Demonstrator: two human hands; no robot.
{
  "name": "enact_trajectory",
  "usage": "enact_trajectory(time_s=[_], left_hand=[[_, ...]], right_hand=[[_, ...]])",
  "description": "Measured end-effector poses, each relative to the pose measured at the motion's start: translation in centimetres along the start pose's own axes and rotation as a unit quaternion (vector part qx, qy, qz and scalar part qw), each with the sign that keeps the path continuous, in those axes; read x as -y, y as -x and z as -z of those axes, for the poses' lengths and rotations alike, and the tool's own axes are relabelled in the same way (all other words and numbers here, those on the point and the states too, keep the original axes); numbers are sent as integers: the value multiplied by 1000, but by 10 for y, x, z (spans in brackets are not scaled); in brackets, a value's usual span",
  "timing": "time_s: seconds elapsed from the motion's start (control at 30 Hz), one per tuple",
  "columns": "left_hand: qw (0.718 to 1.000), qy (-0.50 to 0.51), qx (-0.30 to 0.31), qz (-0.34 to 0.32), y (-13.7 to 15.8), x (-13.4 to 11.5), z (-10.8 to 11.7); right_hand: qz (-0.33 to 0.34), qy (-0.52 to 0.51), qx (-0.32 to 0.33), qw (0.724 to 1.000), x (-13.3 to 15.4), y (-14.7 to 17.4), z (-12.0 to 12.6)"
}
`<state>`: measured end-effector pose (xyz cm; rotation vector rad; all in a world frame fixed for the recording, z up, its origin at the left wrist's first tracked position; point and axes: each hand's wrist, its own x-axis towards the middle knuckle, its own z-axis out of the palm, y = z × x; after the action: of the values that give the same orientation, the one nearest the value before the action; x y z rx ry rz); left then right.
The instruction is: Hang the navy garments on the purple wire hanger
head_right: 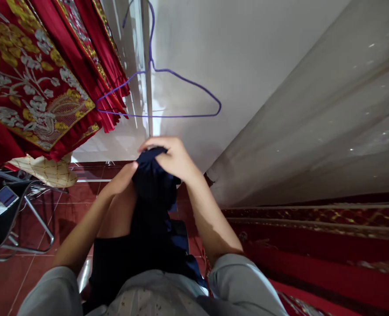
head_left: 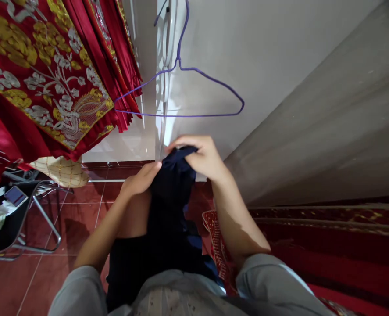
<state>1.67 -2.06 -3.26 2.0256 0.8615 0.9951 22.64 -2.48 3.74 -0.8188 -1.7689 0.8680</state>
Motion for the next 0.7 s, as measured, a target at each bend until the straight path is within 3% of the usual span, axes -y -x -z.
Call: enact_trajectory(time_s=[0.1,0.17,0.3,0.37,0.43,0.57,0.7], left_hand=[[995,-6,101,25,13,7,11],[994,-3,105,13,15,4,18],[999,-7,-46,-20,-1,-5,27],[999,13,-46,-21,-10,-6,28],[1000,21,-13,-15,-14,-6,28],[1000,2,4,19,-9,-4,36],[997,-27,-38,57,0,-11,53]], right_hand=[[34,24,-150,988,3,-33,16],[34,16,-183,982,3,-49,14],[-15,-27,-61,998,17,-54,-10],[-32,-41,-22,998,24,-52,-21],[-22,-36,-46,998,21,-57,-23],[3,4,-155,988,-22,-83,-6],[-109,9,-126,986,-85,-99,1]])
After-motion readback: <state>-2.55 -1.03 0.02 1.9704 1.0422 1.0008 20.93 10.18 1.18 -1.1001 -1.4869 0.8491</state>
